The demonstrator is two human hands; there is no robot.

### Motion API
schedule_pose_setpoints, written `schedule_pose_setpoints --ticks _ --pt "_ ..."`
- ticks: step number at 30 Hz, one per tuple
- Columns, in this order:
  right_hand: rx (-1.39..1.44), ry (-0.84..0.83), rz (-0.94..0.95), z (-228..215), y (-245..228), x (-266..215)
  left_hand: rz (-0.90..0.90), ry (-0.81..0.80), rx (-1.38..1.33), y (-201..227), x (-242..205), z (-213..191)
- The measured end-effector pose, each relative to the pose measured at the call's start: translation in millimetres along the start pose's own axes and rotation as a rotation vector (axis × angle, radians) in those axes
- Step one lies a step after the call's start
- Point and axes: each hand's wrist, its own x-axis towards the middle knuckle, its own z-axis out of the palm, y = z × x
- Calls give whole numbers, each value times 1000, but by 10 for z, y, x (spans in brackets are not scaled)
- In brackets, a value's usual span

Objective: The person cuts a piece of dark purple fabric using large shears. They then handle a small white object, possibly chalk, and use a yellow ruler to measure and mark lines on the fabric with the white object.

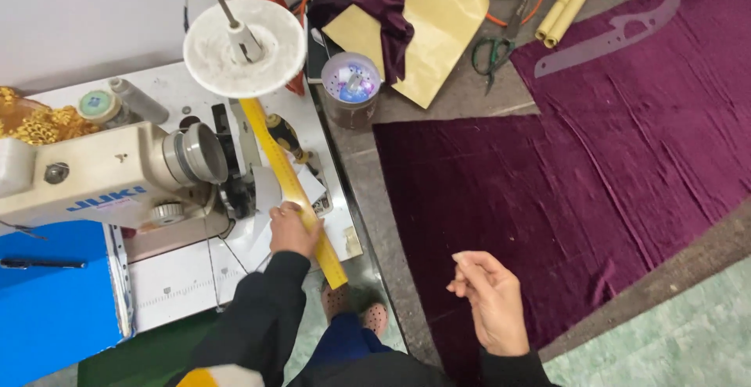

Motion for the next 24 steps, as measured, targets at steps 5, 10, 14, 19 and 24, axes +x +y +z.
schedule_pose_setpoints --ticks 5,10,14,19,24 --pt "-17 37 34 4 105 -111 146 262 302 -537 523 654" --pt "-5 -54 95 -197 128 -279 -97 329 -182 -309 302 321" --pt "-4 1 117 -436 1 -496 109 579 -123 -999 626 684" --pt "38 41 73 -674 17 -737 -104 209 -885 -431 -344 347" --pt "50 83 90 -797 164 -1185 -216 252 -593 -654 -1152 562"
